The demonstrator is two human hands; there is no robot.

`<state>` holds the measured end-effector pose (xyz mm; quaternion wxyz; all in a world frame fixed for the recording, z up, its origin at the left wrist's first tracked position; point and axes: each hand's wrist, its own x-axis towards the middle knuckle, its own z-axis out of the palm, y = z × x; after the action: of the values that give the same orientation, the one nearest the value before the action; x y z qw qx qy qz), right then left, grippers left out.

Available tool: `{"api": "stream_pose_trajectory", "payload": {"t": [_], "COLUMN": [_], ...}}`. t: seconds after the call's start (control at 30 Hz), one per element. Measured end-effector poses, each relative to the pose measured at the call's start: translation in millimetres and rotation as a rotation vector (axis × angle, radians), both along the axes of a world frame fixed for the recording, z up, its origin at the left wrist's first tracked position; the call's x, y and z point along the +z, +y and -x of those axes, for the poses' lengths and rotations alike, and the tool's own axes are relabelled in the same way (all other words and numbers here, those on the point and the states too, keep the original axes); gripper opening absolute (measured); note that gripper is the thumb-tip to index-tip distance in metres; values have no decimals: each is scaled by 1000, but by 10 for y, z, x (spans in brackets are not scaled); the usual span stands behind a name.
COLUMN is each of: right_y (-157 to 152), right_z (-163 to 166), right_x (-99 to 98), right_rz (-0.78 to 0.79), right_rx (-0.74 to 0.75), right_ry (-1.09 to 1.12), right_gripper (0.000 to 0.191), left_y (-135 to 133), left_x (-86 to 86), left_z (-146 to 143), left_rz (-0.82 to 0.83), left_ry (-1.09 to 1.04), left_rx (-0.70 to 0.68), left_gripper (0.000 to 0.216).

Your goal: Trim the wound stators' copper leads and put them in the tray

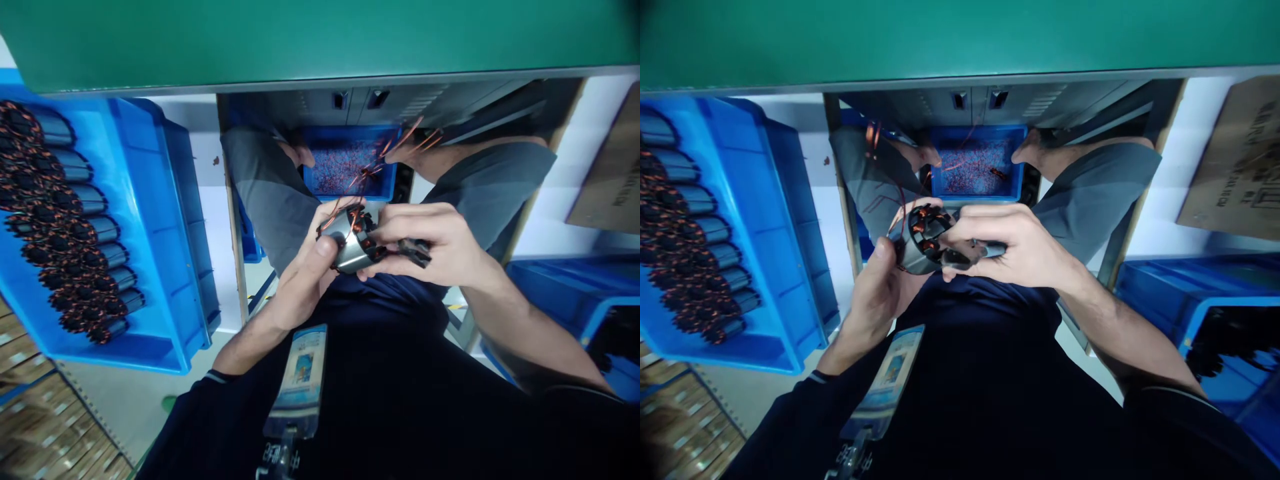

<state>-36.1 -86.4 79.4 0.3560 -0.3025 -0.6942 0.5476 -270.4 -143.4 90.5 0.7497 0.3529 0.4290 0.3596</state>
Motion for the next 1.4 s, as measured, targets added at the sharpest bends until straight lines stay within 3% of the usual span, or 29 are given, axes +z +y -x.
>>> {"api": "stream_pose_trajectory", "payload": {"t": [0.07,0.2,0.47,0.8,1.0,1.13,1.3,1.4], "right_y": [-41,-142,-403,-369,-418,-439,-407,-390], "right_z": [-41,-97,-151,-150,-165,-162,-121,-106], "right_x": [85,260,349,426,497,411,238,235], "right_rz": [-18,-59,-23,-146,-211,-217,-82,-27], "right_rx": [-20,-126,-274,-225,-218,-238,-270,-262], "right_ry": [-64,-211,-305,-399,-463,-417,-329,-404], "right_gripper": [21,45,54,80,75,69,58,65], "left_y": [22,87,52,4,-17,-29,-14,14], "left_x": [53,48,-43,-33,-46,-106,-183,-140], "left_z": [-31,-92,-165,-132,-150,-154,-197,-237], "left_rz": [-4,-57,-199,-159,-199,-197,-182,-175], "left_ry": [29,137,204,119,-5,-22,-34,-39], "left_rx": [8,86,160,79,112,109,151,217], "left_gripper": [70,70,74,70,69,68,64,55]}}
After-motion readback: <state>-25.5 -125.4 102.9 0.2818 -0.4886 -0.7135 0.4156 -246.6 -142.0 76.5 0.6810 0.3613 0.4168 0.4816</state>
